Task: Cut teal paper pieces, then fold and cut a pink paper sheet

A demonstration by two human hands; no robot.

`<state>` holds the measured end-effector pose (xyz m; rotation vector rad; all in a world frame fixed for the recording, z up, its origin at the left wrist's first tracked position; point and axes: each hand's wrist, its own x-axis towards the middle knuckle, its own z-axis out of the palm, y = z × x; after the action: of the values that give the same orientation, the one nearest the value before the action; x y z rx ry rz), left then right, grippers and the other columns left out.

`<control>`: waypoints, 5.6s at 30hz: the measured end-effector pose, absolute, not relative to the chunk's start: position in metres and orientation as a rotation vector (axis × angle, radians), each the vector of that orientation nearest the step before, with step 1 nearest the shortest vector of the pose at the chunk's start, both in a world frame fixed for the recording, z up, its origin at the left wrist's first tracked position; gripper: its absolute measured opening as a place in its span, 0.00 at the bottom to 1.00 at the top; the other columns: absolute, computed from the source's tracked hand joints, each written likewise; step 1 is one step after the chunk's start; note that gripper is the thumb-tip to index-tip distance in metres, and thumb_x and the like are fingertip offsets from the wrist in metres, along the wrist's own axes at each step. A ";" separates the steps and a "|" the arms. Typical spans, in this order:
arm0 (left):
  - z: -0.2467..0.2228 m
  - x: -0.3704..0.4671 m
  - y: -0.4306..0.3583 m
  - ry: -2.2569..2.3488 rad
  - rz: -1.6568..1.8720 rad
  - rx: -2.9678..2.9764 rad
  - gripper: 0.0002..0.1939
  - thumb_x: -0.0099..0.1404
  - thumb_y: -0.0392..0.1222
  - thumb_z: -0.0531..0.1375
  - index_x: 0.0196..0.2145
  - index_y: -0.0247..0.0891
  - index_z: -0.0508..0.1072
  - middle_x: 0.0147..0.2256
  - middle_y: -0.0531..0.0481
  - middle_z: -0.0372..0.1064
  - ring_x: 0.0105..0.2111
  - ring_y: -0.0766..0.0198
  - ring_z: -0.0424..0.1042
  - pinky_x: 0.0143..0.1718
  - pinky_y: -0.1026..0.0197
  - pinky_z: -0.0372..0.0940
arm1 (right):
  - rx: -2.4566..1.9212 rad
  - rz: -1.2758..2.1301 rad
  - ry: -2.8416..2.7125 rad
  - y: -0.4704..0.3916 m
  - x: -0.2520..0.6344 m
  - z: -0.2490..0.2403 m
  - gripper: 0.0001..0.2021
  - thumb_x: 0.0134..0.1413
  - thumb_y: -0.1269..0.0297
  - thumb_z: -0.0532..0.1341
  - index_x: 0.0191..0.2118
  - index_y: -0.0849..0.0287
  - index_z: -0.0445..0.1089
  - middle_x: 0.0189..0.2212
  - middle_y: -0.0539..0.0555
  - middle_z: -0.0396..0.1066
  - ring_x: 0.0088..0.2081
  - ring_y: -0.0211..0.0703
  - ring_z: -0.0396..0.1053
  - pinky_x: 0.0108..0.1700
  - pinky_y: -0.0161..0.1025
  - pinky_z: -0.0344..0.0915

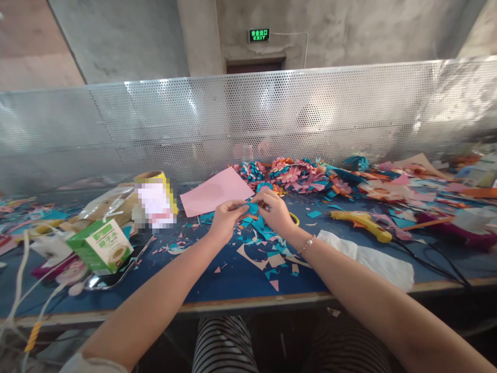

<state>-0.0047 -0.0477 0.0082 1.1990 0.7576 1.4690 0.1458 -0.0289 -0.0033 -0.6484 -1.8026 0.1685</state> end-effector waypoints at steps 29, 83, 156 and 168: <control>0.010 0.003 -0.047 0.818 1.564 1.124 0.11 0.35 0.37 0.69 0.20 0.35 0.74 0.20 0.54 0.68 0.22 0.71 0.66 0.27 0.66 0.61 | -0.535 0.472 -1.608 -0.019 0.137 -0.009 0.06 0.42 0.73 0.60 0.27 0.57 0.72 0.33 0.53 0.66 0.37 0.40 0.66 0.37 0.38 0.65; 0.006 -0.011 -0.035 1.028 1.603 1.624 0.09 0.43 0.40 0.66 0.25 0.36 0.73 0.25 0.48 0.73 0.29 0.61 0.72 0.33 0.61 0.66 | -0.623 0.887 -1.547 -0.007 0.135 -0.015 0.10 0.41 0.60 0.64 0.30 0.60 0.68 0.23 0.48 0.66 0.26 0.34 0.63 0.28 0.33 0.62; -0.007 -0.009 -0.026 0.994 1.479 1.481 0.17 0.46 0.53 0.65 0.26 0.35 0.74 0.24 0.48 0.72 0.27 0.58 0.72 0.33 0.57 0.67 | -0.564 0.257 -1.739 -0.002 0.153 -0.008 0.12 0.54 0.75 0.53 0.40 0.56 0.71 0.37 0.55 0.65 0.38 0.38 0.65 0.39 0.36 0.65; 0.000 0.000 -0.039 0.918 1.451 1.341 0.17 0.40 0.48 0.69 0.27 0.35 0.74 0.26 0.51 0.71 0.27 0.62 0.72 0.35 0.59 0.67 | -0.587 0.256 -1.769 -0.005 0.151 -0.009 0.13 0.43 0.82 0.54 0.31 0.59 0.71 0.31 0.52 0.66 0.32 0.37 0.64 0.35 0.35 0.63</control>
<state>0.0000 -0.0386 0.0000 1.3413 0.9182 1.4506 0.1514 -0.0046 -0.0090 -0.5866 -1.7695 0.2555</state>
